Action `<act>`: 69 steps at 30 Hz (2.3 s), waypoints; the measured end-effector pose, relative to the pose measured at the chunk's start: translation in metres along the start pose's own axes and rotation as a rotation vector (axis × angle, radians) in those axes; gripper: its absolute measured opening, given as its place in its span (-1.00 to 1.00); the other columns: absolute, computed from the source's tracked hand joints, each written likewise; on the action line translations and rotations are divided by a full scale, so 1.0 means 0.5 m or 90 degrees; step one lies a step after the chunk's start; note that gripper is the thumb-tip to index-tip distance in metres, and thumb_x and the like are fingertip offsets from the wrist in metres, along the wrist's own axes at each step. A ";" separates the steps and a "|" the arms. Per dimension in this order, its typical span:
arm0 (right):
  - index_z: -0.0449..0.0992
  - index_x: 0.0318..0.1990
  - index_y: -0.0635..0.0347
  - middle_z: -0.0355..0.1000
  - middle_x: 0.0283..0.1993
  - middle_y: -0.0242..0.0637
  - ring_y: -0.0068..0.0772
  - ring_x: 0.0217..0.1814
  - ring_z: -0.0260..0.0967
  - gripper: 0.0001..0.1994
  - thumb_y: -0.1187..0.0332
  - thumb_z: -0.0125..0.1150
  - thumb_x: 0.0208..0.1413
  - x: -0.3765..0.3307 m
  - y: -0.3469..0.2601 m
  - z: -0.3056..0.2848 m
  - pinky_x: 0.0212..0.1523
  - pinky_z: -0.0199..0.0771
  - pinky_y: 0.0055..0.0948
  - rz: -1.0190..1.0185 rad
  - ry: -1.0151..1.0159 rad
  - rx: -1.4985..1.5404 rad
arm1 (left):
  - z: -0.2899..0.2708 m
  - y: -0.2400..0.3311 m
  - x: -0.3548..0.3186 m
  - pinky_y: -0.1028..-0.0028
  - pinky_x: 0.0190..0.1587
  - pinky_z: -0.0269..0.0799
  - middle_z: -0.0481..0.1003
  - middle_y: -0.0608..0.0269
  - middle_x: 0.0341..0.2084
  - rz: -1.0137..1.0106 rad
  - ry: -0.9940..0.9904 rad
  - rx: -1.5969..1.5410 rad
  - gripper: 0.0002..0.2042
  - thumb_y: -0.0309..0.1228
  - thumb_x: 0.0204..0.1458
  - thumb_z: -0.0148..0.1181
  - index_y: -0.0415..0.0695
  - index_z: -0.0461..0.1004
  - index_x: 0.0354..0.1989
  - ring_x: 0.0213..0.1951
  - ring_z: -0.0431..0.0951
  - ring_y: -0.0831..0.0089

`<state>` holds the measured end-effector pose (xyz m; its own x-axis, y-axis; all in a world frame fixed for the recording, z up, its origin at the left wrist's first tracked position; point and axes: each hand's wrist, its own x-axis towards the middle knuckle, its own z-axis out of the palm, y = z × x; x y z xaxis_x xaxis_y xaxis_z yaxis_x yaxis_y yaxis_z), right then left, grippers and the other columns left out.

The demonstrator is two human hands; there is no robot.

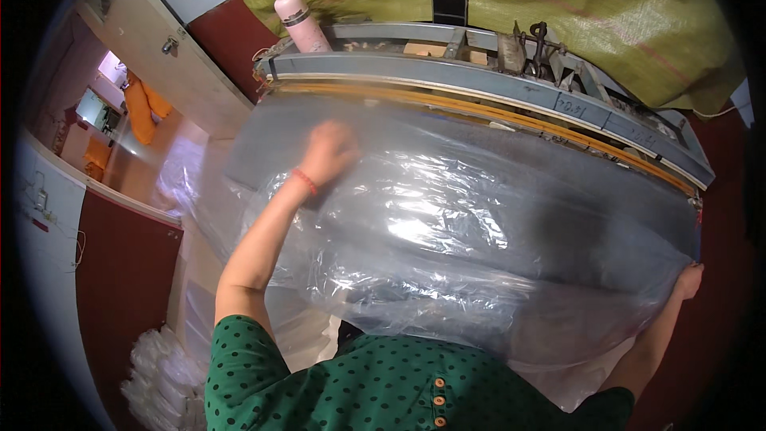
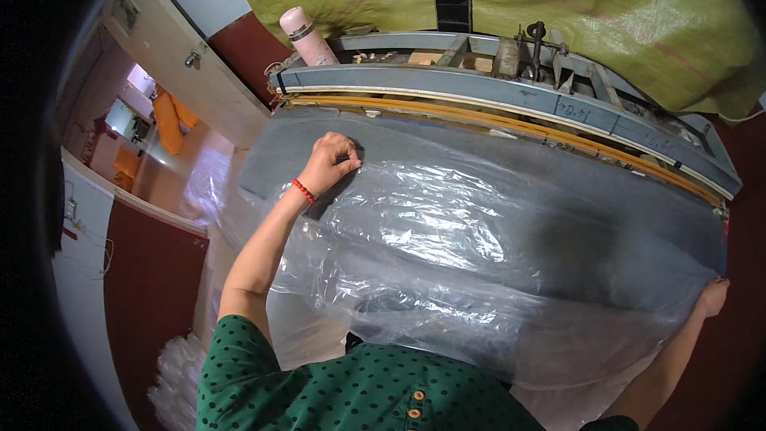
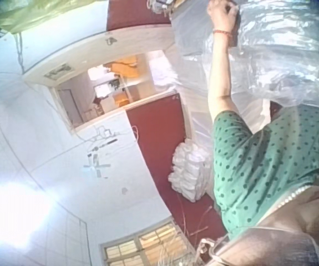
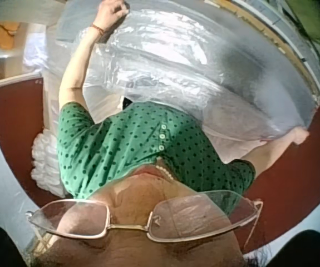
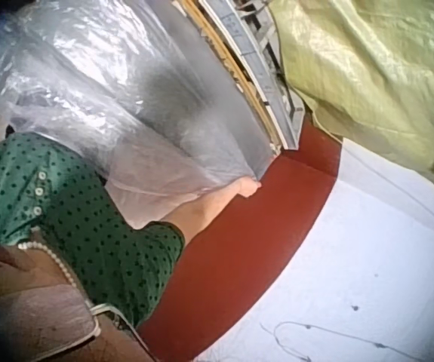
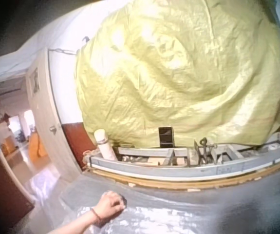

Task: The recorder uses a manual heat sealer to seal large plastic bags.

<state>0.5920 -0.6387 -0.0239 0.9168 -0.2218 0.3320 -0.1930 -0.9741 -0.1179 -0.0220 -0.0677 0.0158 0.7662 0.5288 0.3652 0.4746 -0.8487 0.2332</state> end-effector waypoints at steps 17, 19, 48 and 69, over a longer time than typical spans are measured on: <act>0.32 -0.15 0.03 0.38 -0.16 -0.15 -0.03 -0.12 0.32 -0.71 0.11 -0.16 0.07 0.024 0.019 0.023 -0.24 0.32 -0.12 0.004 0.007 -0.003 | -0.019 0.044 0.076 0.65 -0.48 0.40 0.38 0.29 -0.42 -0.277 0.078 -1.179 -0.82 -0.59 -0.06 0.05 -0.10 0.28 -0.28 -0.46 0.39 0.56; 0.32 -0.15 0.03 0.38 -0.17 -0.15 -0.03 -0.12 0.32 -0.71 0.11 -0.16 0.07 0.024 0.025 0.023 -0.24 0.32 -0.12 0.006 0.010 -0.002 | -0.031 0.057 0.087 0.65 -0.45 0.39 0.40 0.24 -0.36 -0.322 0.125 -1.171 -0.80 -0.59 -0.05 0.04 -0.12 0.28 -0.23 -0.44 0.39 0.57; 0.38 -0.22 0.06 0.39 -0.19 -0.14 0.00 -0.15 0.32 -0.67 0.05 -0.15 0.06 0.035 0.039 0.039 -0.26 0.30 -0.13 0.001 0.016 0.084 | 0.051 0.037 0.074 0.29 -0.25 0.25 0.44 0.24 -0.50 -0.146 0.031 0.024 -0.85 -0.34 -0.20 0.21 -0.15 0.44 -0.53 -0.31 0.37 0.26; 0.45 -0.35 0.28 0.39 -0.38 -0.39 -0.59 -0.35 0.26 -0.67 0.12 0.13 -0.01 0.095 0.229 0.047 -0.27 0.27 -0.59 -0.029 0.014 0.743 | 0.105 0.058 0.093 0.32 -0.35 0.21 0.41 0.27 -0.63 -0.038 0.117 0.058 -0.86 -0.38 -0.22 0.21 -0.12 0.37 -0.57 -0.44 0.40 0.28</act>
<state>0.6217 -0.7598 -0.0436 0.9061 -0.1993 0.3732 0.2892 -0.3522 -0.8901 0.0503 -0.0682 -0.0077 0.6476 0.5632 0.5133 0.5602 -0.8085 0.1803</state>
